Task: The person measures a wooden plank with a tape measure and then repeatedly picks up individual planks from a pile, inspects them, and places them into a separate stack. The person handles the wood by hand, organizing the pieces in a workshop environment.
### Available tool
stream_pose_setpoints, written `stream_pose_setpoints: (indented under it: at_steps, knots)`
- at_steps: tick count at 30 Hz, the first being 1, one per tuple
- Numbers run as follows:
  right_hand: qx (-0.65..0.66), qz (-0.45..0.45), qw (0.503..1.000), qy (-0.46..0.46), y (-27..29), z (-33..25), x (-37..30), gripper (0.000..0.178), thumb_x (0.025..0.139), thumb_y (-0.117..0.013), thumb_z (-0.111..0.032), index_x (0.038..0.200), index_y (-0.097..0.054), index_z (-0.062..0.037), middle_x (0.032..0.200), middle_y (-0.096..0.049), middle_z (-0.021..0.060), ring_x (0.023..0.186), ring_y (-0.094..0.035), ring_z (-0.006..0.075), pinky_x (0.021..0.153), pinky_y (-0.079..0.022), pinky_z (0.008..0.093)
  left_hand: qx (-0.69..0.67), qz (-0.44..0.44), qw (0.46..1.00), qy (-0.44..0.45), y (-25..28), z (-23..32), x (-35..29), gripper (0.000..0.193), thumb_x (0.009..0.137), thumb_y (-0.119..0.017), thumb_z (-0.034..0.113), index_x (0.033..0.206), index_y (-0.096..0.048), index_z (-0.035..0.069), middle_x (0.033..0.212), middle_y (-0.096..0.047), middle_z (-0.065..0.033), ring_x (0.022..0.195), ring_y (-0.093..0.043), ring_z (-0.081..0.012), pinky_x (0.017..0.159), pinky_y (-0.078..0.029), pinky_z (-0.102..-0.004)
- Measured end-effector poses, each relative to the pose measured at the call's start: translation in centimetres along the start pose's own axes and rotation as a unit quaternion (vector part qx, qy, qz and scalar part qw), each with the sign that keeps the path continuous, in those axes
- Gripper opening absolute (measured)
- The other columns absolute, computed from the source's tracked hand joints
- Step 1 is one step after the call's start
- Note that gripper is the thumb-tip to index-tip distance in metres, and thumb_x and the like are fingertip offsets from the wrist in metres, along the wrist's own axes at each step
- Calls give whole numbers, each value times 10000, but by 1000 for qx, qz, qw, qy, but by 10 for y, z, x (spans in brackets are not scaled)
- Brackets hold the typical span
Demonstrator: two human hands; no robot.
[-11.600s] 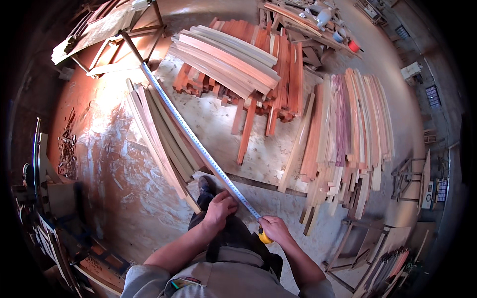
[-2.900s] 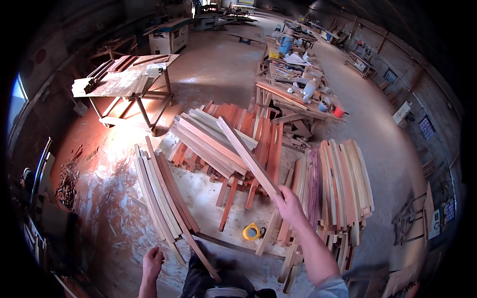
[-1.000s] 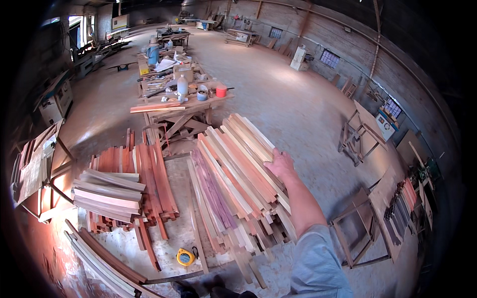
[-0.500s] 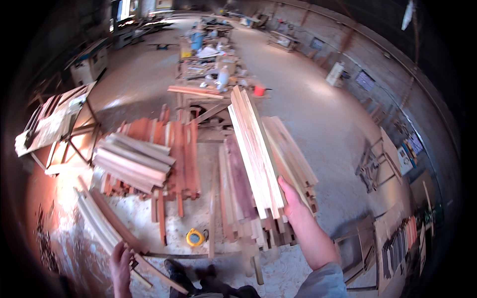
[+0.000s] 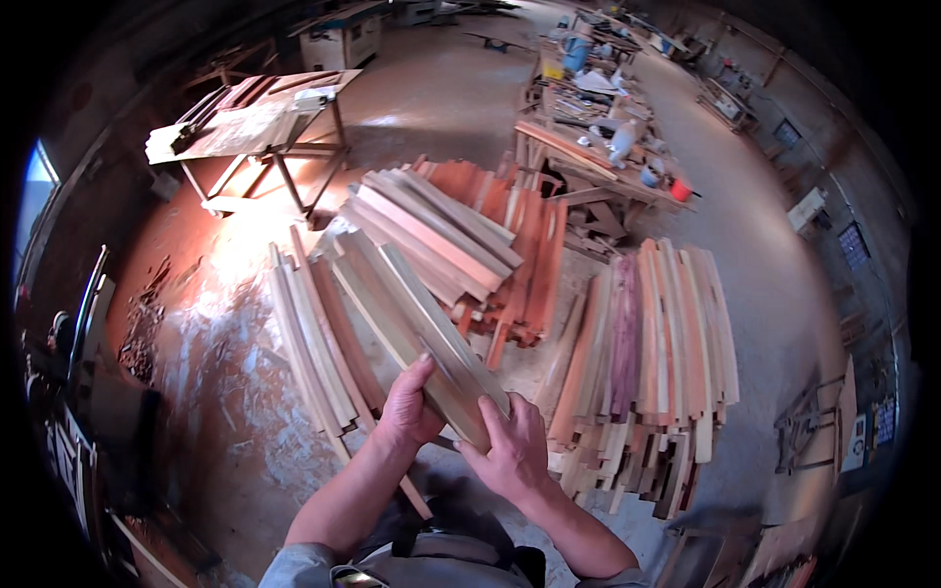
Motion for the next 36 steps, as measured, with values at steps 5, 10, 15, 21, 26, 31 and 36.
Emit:
stream_pose_setpoints:
  at_steps: [5,10,15,21,26,31,36]
  knots:
    - [102,-90,991,17,-29,-19,-1,651,782,-751,-288,1304,-484,-5,1210,-528,241,1102,-538,409,947,-448,456,-67,-7,998,4,47,26,-24,755,725,-695,346,1342,-470,-24,1287,-559,-178,1197,-532,-367,1052,-407,-520]
    - [423,-224,843,-246,-72,54,-45,542,973,-546,-177,1427,-352,44,1262,-577,123,1028,-612,171,863,-514,295,-105,-4,994,-9,74,36,-34,748,733,-686,337,1339,-460,-40,1283,-552,-180,1220,-511,-368,1068,-395,-529]
    - [667,-152,652,-325,-92,47,-66,429,1018,-468,-130,1424,-408,-4,1175,-595,73,962,-601,144,817,-560,333,-103,-3,994,-24,79,53,-26,776,722,-695,305,1371,-417,-19,1320,-521,-171,1231,-497,-382,1067,-389,-555]
    - [583,-104,736,-328,-108,55,-75,330,978,-530,-66,1299,-560,5,1093,-615,36,893,-573,77,815,-516,262,-96,-3,995,-25,77,54,-23,836,705,-697,273,1410,-363,-28,1386,-468,-199,1291,-442,-407,1094,-360,-557]
    - [555,-106,755,-333,-107,57,-68,328,952,-554,-50,1272,-580,16,1071,-636,45,918,-576,81,788,-495,242,-105,-27,994,-1,74,52,-23,845,704,-690,275,1415,-362,-43,1407,-451,-211,1316,-423,-396,1110,-340,-555]
    - [643,-149,657,-365,-123,40,-82,736,925,-576,-77,1517,-140,-50,1162,-590,135,917,-631,160,724,-530,288,-116,-45,992,3,68,50,-21,808,722,-681,278,1398,-389,-56,1377,-487,-202,1286,-463,-369,1103,-352,-542]
    - [658,-80,649,-375,-122,34,-87,427,925,-569,-80,1308,-400,6,1043,-621,150,744,-634,223,660,-541,383,-117,-50,992,4,68,53,-21,818,720,-694,271,1408,-383,-44,1378,-482,-221,1289,-459,-370,1085,-369,-547]
Point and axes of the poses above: each hand's wrist, its own x-axis towards the middle knuckle, its own y-axis out of the back of the hand, z = x × y, the point moved 8 cm from there along x, towards the middle knuckle
